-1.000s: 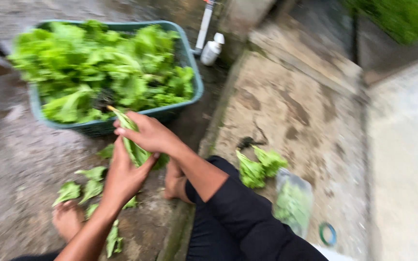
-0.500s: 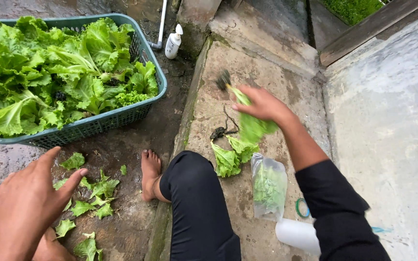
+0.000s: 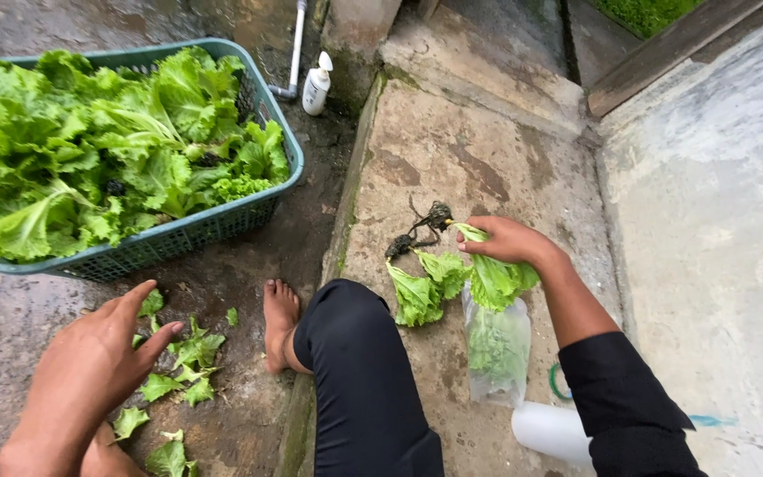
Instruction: The person picks bunches of green lettuce from a plastic basket, places a bunch into a clear plastic bag, and then continues to sort and pick through the remaining lettuce in the basket by hand while sitting on the ground.
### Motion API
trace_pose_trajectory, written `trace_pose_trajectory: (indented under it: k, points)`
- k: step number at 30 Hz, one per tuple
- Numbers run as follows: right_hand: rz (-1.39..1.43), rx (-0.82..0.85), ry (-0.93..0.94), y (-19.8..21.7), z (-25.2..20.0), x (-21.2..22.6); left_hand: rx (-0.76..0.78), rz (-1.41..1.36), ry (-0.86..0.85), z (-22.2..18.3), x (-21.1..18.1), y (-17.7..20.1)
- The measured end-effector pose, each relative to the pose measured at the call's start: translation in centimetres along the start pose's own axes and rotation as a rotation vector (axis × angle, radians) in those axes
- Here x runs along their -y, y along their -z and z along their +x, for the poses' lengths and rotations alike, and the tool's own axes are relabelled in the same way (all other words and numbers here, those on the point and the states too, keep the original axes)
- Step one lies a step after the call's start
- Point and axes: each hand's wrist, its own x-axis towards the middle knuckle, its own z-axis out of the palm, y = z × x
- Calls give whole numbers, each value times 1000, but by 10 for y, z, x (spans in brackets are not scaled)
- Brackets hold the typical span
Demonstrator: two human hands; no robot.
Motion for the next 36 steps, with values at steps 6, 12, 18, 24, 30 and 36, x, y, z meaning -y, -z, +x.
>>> trace_pose_trajectory:
  k: [6,12,18,24,30,36]
  points:
    - [-68,-71,-44,-17,5,9,58,-25,16,0,2,-5]
    - [-240,-52,-94,-92,68,16,-56,23,-100,-2,20,-25]
    - [-470,-79,33,-198,143,-25,2,-56,-98,3,23,-37]
    - [-474,-325,81,-191,119,-10,52,-42,-105,0,21,-30]
    - [-528,-91,16,-156,136,3,-7,-66,-85,10,24,-52]
    - [-129,-257,482,-55,113,145,166,-132,-37,8,1,-36]
